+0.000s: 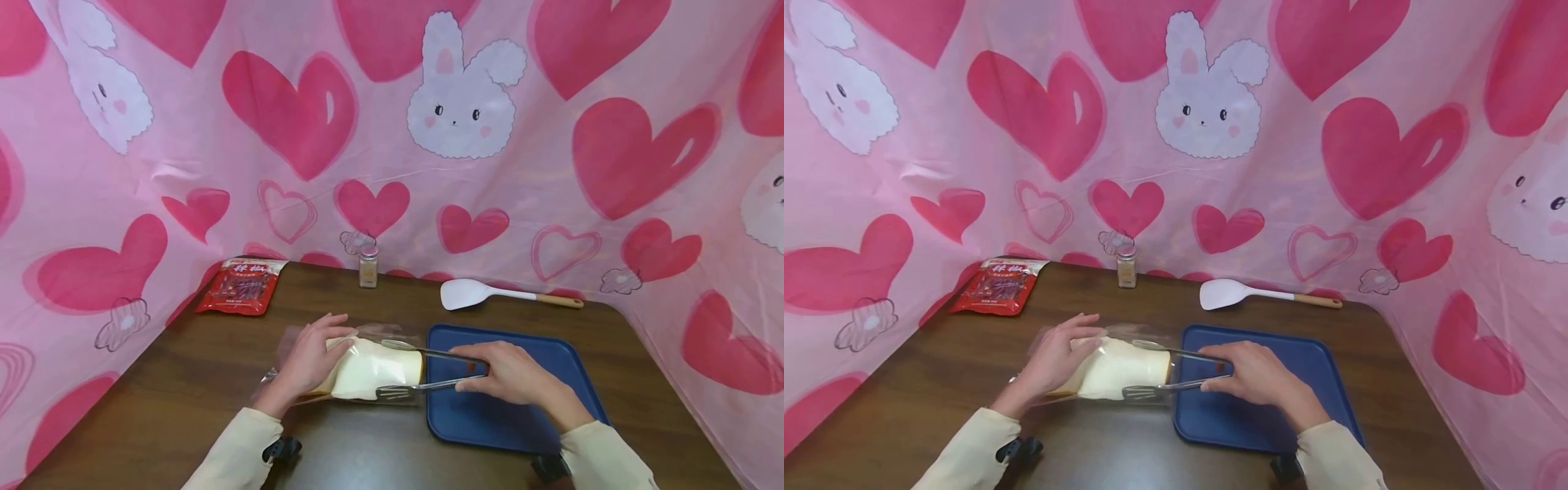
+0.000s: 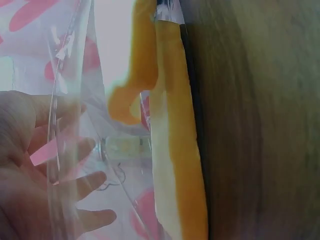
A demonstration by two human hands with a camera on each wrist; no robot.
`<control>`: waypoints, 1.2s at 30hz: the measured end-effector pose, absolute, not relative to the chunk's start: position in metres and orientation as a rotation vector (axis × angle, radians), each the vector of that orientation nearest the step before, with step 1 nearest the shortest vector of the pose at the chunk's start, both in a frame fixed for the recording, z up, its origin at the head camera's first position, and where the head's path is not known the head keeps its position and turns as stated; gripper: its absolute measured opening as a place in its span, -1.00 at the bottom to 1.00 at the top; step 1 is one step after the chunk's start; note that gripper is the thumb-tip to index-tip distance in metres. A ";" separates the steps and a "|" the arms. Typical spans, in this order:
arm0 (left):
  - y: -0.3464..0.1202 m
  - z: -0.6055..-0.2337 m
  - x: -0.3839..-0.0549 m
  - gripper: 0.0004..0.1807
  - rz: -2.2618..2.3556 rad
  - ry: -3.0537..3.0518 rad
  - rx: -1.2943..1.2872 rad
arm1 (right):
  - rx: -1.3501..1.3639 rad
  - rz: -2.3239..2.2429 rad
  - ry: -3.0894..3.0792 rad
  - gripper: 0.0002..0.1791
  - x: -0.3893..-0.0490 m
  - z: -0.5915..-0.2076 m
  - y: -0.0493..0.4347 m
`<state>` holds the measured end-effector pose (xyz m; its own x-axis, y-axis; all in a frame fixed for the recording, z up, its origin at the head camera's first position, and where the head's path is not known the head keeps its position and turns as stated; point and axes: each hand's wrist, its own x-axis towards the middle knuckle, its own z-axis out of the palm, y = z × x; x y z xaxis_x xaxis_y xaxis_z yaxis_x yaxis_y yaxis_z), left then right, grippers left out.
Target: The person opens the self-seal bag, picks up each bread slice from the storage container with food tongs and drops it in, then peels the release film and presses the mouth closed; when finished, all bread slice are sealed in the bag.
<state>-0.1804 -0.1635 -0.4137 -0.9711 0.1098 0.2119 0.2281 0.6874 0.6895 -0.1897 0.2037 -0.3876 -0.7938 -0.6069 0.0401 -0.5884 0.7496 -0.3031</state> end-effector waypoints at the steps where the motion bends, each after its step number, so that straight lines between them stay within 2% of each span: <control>1: -0.163 -0.413 -0.180 -0.70 -1.155 -2.745 -0.273 | -0.993 -0.472 2.877 -0.27 -0.190 -0.388 0.203; 17: -0.159 -0.418 -0.179 -0.69 -1.200 -2.696 -0.324 | -1.015 -0.508 2.935 -0.33 -0.186 -0.402 0.173; 36: -0.158 -0.416 -0.181 -0.73 -1.234 -2.631 -0.287 | -0.867 -0.569 3.055 -0.36 -0.165 -0.411 0.143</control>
<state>-0.1807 -0.1583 -0.4164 -0.9565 0.0824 0.2800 0.2679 0.6283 0.7304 -0.1653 0.1435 -0.4107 -0.8524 -0.4930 0.1745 -0.5227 0.7939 -0.3107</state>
